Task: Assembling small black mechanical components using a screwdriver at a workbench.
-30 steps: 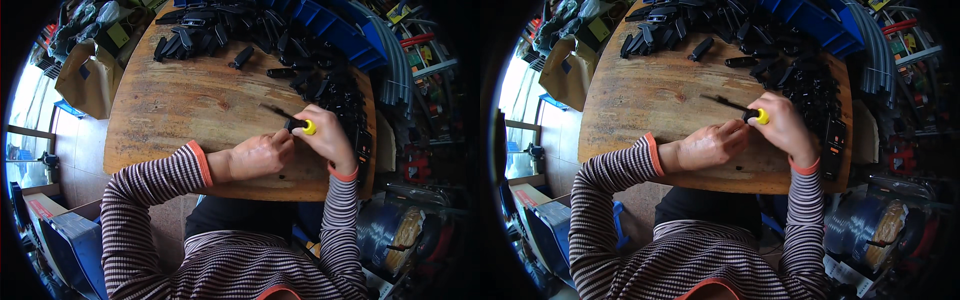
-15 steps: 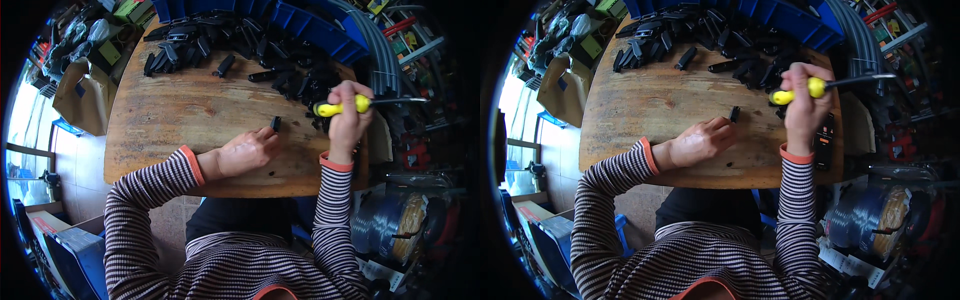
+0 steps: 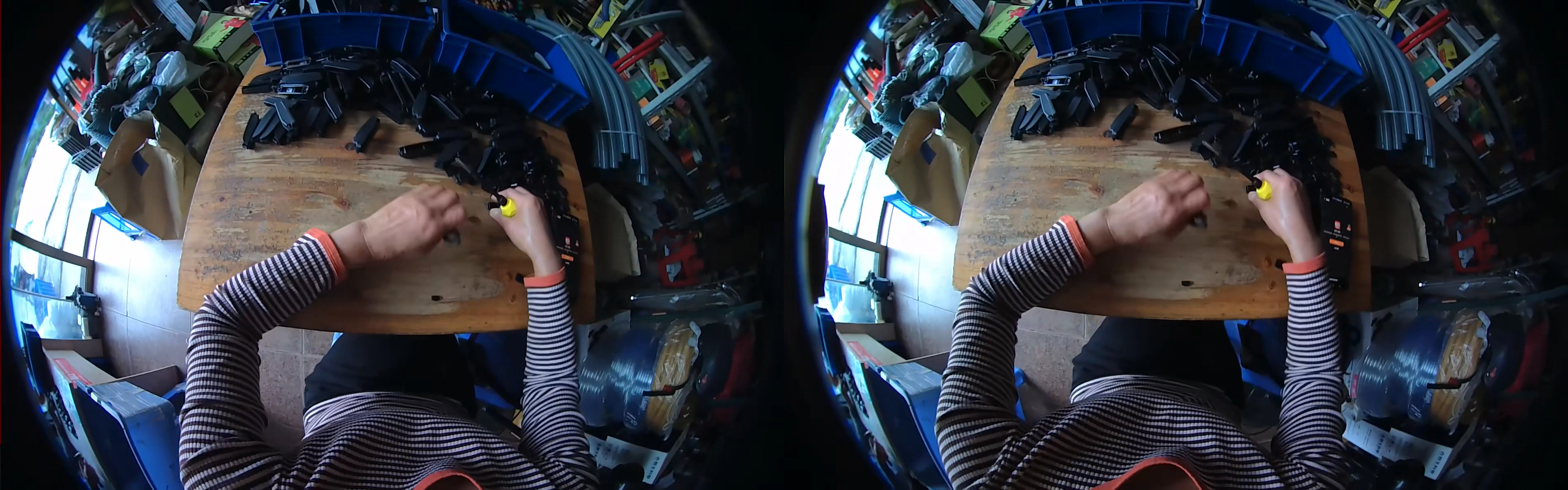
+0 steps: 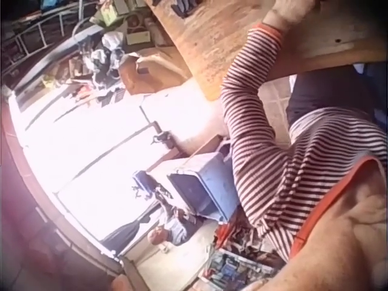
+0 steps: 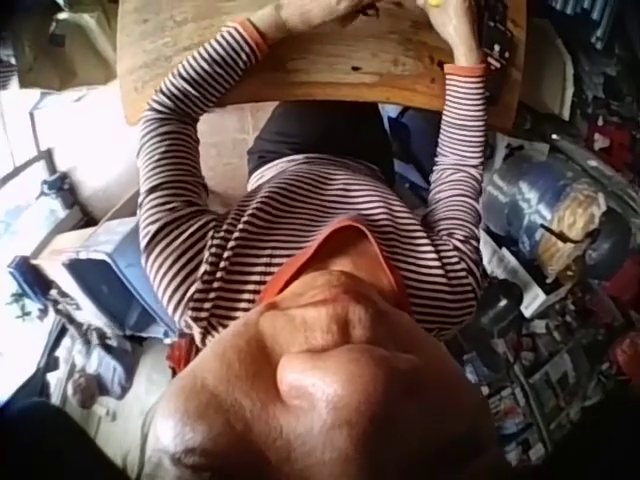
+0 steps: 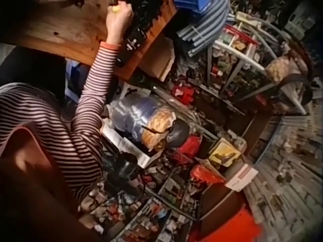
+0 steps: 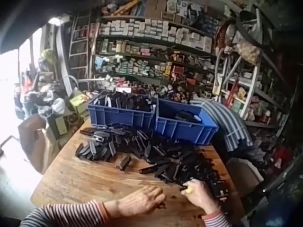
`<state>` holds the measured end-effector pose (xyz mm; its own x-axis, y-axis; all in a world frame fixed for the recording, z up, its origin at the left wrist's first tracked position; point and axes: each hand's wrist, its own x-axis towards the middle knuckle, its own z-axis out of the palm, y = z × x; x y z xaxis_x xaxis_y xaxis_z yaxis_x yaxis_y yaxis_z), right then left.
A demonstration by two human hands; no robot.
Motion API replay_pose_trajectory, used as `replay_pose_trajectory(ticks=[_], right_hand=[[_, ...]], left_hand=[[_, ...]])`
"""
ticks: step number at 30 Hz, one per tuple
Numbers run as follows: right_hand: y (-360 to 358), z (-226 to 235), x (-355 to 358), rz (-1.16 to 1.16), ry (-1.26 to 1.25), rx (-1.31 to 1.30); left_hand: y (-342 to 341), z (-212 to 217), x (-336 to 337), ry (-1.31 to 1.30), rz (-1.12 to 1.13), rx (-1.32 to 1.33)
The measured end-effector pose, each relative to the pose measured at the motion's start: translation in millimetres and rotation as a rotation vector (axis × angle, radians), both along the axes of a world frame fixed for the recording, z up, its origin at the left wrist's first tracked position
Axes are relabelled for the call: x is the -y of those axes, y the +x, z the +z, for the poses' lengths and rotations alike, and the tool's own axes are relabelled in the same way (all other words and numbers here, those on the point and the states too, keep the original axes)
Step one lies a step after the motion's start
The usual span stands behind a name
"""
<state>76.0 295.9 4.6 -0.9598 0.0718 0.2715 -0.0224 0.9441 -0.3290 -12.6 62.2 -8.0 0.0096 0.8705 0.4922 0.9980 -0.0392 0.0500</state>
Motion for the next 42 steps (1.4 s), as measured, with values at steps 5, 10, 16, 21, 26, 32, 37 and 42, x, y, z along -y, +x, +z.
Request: replay_pose_trajectory(ticks=[5,10,16,21,26,32,37,42], right_hand=[[-2,-4,3,-0.017,-0.132,0.025],[-9,-2,-2,-0.004,-0.098,0.112],[-4,9,8,-0.023,-0.066,0.047],[-3,26,51,0.084,-0.286,-0.036],[3,21,58,0.168,-0.293,-0.102],[-1,17,72,0.289,-0.257,-0.168],[-2,11,80,0.343,-0.215,-0.114],[-1,9,87,0.326,-0.032,-0.096]], left_hand=[[-51,5,-9,0.224,0.541,0.358],[-63,-6,9,0.088,0.521,0.230],[-27,7,47,-0.035,0.213,0.243],[-13,19,27,-0.228,-0.051,0.045],[2,10,25,-0.088,0.015,0.015],[29,3,46,-0.127,-0.017,-0.050],[30,-5,45,-0.110,-0.015,-0.039],[31,-8,44,-0.084,-0.023,-0.018]])
